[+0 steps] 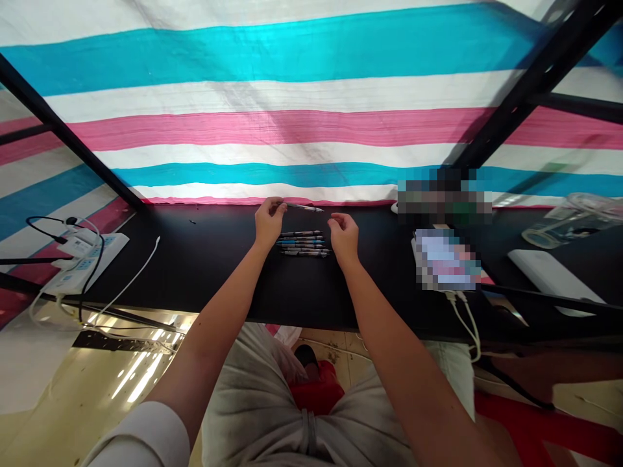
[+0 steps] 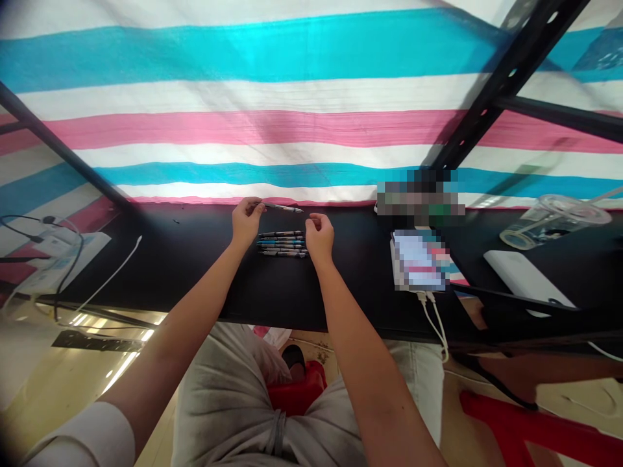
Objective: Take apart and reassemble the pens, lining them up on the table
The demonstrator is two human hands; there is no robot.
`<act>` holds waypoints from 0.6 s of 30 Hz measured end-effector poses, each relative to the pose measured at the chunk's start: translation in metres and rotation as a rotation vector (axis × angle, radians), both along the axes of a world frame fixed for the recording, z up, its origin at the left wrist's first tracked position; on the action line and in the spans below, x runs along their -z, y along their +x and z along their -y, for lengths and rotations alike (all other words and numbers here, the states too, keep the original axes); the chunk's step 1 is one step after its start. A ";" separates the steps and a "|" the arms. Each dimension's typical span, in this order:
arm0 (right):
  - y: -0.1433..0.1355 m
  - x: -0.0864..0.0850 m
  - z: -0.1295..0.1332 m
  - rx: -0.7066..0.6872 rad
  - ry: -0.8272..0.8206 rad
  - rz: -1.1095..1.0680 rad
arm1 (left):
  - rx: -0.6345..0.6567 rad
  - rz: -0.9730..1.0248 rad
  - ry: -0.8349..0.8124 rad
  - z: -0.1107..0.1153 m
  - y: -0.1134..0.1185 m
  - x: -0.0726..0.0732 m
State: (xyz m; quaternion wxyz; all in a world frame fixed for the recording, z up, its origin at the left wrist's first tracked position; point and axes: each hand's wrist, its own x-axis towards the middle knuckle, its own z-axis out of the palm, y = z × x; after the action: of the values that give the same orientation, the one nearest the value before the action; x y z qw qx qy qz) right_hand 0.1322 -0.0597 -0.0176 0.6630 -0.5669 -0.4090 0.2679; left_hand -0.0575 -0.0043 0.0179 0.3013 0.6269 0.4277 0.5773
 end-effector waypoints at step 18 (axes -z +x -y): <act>-0.015 -0.027 0.021 -0.471 -0.063 -0.187 | 0.436 0.582 -0.239 0.019 0.022 -0.018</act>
State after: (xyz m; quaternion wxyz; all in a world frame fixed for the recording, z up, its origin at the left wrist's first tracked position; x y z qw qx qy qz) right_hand 0.1172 -0.0803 0.0093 0.5993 -0.4492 -0.4583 0.4785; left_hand -0.0354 -0.0229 0.0360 0.5967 0.4737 0.2451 0.5996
